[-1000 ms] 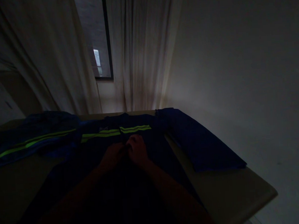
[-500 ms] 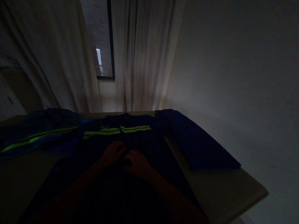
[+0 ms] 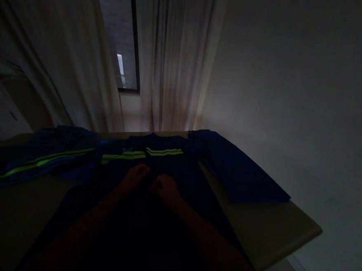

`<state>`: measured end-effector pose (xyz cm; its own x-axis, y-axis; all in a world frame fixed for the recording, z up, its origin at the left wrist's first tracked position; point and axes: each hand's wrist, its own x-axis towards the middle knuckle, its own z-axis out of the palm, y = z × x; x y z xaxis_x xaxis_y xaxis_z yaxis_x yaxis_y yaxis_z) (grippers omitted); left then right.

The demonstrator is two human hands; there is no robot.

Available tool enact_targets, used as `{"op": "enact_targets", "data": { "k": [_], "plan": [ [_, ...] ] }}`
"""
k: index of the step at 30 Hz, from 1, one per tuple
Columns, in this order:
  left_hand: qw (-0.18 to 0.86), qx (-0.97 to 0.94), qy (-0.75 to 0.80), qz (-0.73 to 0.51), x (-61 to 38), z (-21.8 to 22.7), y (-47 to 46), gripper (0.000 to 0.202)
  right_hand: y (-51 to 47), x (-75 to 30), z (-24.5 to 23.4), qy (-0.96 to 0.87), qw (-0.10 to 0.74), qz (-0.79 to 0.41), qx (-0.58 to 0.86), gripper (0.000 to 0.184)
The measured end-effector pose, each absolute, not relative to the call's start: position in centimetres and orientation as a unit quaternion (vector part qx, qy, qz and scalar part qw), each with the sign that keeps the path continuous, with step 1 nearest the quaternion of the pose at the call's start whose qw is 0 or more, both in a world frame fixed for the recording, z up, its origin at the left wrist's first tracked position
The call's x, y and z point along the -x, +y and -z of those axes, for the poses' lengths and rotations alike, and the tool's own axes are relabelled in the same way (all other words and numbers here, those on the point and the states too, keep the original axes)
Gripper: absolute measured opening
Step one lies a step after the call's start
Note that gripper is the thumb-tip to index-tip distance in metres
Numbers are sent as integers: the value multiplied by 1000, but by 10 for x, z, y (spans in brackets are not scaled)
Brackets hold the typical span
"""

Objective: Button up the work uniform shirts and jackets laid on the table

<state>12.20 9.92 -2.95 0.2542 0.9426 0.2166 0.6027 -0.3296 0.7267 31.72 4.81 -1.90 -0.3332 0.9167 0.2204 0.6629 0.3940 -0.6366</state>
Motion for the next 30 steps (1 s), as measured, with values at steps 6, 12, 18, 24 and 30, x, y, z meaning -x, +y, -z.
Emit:
{"op": "enact_targets", "data": {
  "k": [6,12,18,24,30],
  "plan": [
    [202,-817,467,-270,-116,35,88,38,55,-317,29,-794,293,-217,486,25],
    [76,-855,473,-197,-113,38,103,47,65,-308,18,-805,301,-176,479,13],
    [28,-853,474,-218,-107,23,116,34,5,-316,6,-875,187,-257,365,27],
    [-13,-825,511,-242,-111,19,87,35,-4,-330,1,-901,142,-235,337,20],
    [113,-808,495,-299,-117,38,46,22,-2,-321,12,-927,122,-133,330,10]
  ]
}}
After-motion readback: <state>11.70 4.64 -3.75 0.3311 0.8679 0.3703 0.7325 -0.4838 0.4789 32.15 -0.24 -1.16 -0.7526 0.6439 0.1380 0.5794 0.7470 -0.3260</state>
